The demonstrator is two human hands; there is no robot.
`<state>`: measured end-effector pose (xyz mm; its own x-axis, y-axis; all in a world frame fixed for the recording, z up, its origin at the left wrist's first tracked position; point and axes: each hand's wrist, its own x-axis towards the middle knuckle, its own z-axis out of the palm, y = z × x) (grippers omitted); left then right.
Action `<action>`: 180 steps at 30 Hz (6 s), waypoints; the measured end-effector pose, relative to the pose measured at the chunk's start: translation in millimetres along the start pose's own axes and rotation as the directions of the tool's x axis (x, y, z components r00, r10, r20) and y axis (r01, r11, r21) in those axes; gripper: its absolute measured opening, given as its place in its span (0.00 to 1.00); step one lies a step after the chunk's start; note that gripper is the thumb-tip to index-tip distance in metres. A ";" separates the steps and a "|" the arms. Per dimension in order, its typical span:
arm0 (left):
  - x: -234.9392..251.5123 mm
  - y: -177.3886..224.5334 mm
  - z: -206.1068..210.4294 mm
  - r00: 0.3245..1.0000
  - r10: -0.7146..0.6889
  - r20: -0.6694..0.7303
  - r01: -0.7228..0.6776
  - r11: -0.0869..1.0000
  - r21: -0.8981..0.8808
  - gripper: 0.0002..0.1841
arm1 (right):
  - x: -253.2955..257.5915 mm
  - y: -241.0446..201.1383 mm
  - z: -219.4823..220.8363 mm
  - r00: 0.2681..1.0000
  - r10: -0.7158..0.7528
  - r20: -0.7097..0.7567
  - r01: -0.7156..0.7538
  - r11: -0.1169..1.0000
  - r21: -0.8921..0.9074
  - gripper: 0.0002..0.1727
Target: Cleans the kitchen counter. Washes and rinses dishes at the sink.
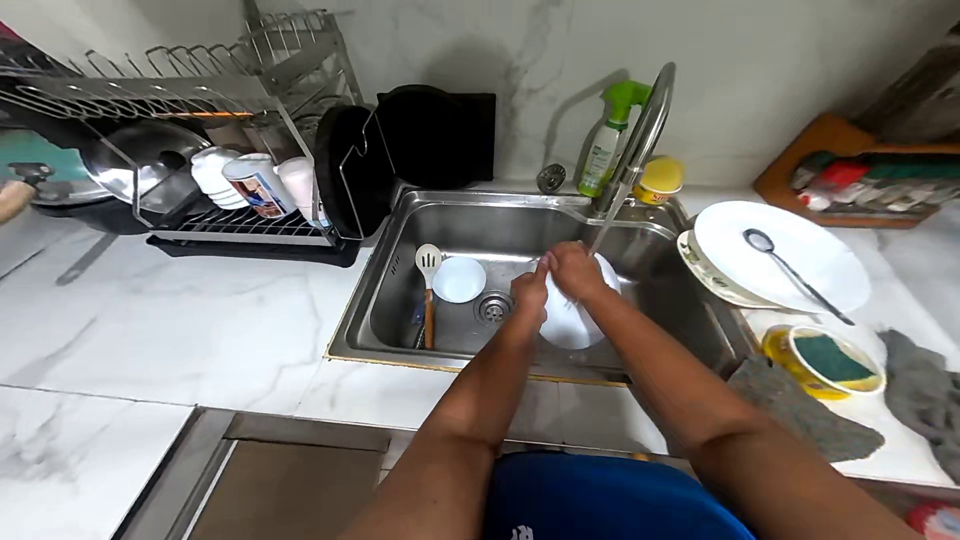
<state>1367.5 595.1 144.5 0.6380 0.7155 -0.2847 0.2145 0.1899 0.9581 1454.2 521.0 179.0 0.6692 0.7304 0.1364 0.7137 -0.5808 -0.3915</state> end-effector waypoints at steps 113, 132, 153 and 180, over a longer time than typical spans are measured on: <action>-77.5 345.1 -198.6 0.815 0.546 0.193 -0.579 0.773 0.259 0.10 | -19.6 23.9 17.0 0.892 0.285 0.350 -0.440 0.378 0.814 0.18; 36.1 422.8 -417.4 0.570 0.746 -0.345 -0.538 0.656 0.529 0.21 | -16.0 40.0 45.8 0.861 0.123 0.493 -0.329 0.874 0.356 0.14; 27.6 410.7 -352.8 0.428 0.802 -0.417 0.075 0.429 0.900 0.29 | -11.4 60.0 40.7 0.839 0.164 0.518 -0.355 0.887 0.294 0.13; 34.9 9.9 -0.4 0.934 -0.081 0.347 -0.076 0.906 0.416 0.19 | -18.0 25.0 5.5 0.990 0.093 0.104 -0.139 0.643 0.753 0.13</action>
<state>1391.5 622.2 144.0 0.8353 0.4202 -0.3545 0.4535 -0.1623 0.8763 1458.9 495.3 161.7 0.7076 0.7066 0.0043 0.2098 -0.2042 -0.9562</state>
